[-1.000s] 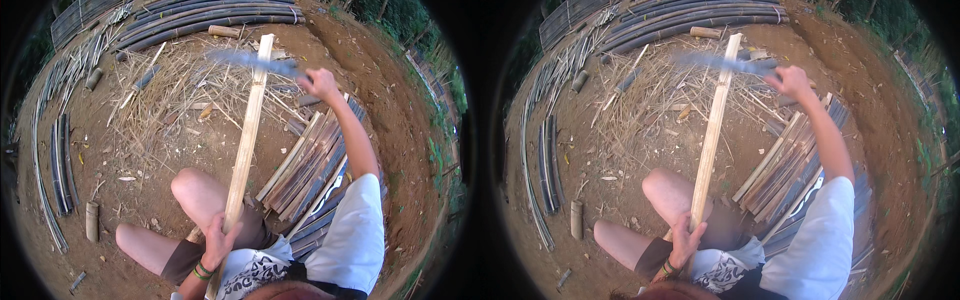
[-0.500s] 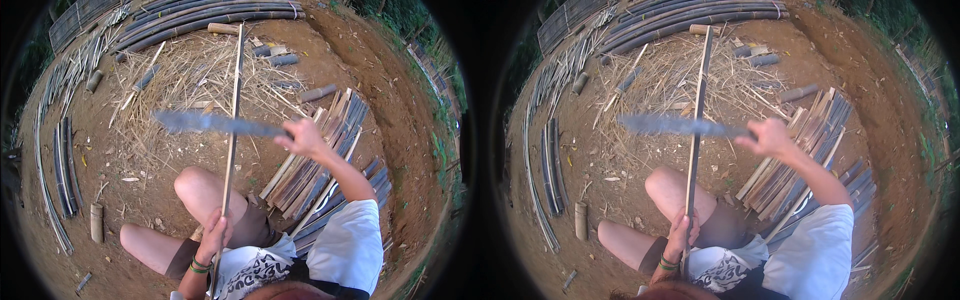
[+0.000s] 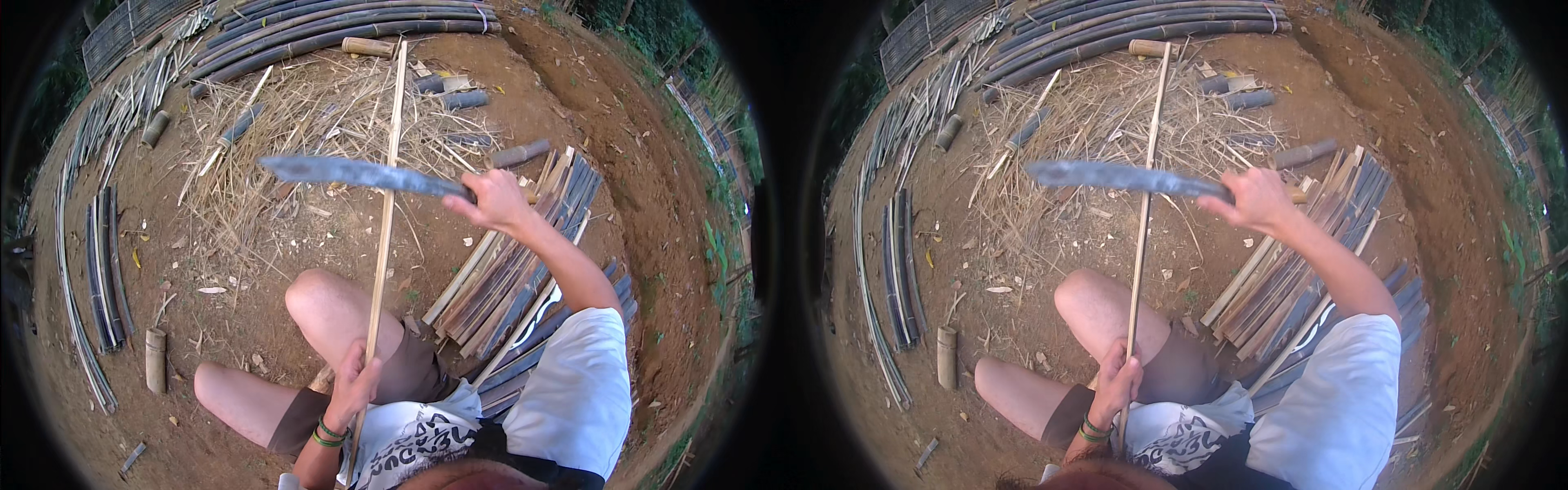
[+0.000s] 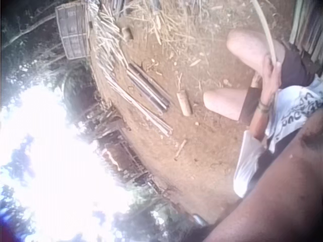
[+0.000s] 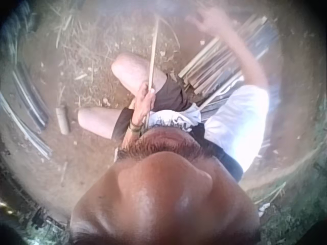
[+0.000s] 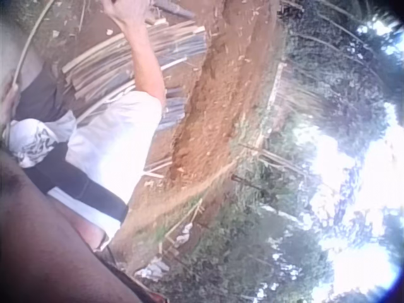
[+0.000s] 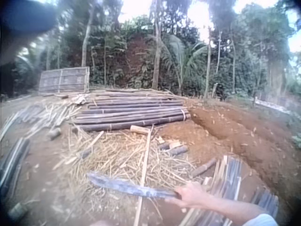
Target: The person shaves a piece of bamboo with a machete, stripping layers and smoothing the surface while sitting on the ground.
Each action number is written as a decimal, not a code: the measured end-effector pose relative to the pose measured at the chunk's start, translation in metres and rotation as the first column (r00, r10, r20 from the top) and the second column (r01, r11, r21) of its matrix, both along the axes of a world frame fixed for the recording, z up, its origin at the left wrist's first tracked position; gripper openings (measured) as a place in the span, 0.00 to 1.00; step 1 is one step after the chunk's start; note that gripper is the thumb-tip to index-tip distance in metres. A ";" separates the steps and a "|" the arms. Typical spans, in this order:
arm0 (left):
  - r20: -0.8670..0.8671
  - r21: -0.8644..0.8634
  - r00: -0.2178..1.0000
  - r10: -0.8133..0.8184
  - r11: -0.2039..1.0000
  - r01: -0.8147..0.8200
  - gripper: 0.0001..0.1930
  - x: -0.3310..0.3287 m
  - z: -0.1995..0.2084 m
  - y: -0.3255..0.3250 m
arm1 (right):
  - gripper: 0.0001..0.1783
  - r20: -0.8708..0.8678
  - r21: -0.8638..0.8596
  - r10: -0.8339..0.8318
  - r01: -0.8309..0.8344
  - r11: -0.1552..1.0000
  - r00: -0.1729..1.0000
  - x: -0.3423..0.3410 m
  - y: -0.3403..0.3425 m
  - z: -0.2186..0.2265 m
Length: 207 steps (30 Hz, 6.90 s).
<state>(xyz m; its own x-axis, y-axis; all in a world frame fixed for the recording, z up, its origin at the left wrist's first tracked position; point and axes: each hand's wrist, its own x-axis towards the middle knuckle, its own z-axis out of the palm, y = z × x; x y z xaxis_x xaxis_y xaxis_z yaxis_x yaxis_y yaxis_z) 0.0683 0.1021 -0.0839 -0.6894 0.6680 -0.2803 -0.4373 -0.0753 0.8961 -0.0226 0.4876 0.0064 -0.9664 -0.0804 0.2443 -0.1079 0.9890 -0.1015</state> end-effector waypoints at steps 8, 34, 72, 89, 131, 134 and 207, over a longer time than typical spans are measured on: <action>0.000 -0.044 1.000 0.004 0.999 -0.004 0.14 0.007 0.001 -0.003 | 0.38 0.069 0.043 -0.149 0.146 0.988 0.986 -0.015 0.034 0.017; 0.013 -0.047 1.000 -0.007 0.999 0.008 0.15 0.015 0.003 -0.011 | 0.35 -0.122 0.030 -0.114 0.119 0.992 0.986 -0.029 0.074 0.015; -0.438 0.070 0.883 0.171 0.985 -0.156 0.24 0.012 0.015 -0.001 | 0.36 0.183 -0.049 -0.285 0.299 0.953 0.941 -0.011 0.049 -0.141; -0.527 -0.056 0.825 0.203 0.961 -0.272 0.19 0.002 -0.001 0.005 | 0.21 0.724 -0.417 -0.242 0.689 0.592 0.646 0.011 0.112 -0.406; -0.032 0.384 0.989 -0.145 0.912 0.146 0.16 -0.064 -0.006 0.029 | 0.25 0.116 -0.940 -0.499 0.258 0.225 0.859 0.107 0.015 -0.158; -0.051 0.247 0.990 -0.128 0.959 0.137 0.15 -0.060 0.016 0.039 | 0.29 0.035 -0.677 -0.466 0.364 0.640 0.884 0.125 0.005 -0.135; -0.023 0.103 0.985 -0.171 0.980 0.172 0.08 -0.048 0.021 0.020 | 0.33 -0.198 0.194 -0.084 0.123 0.973 0.977 0.066 0.042 -0.037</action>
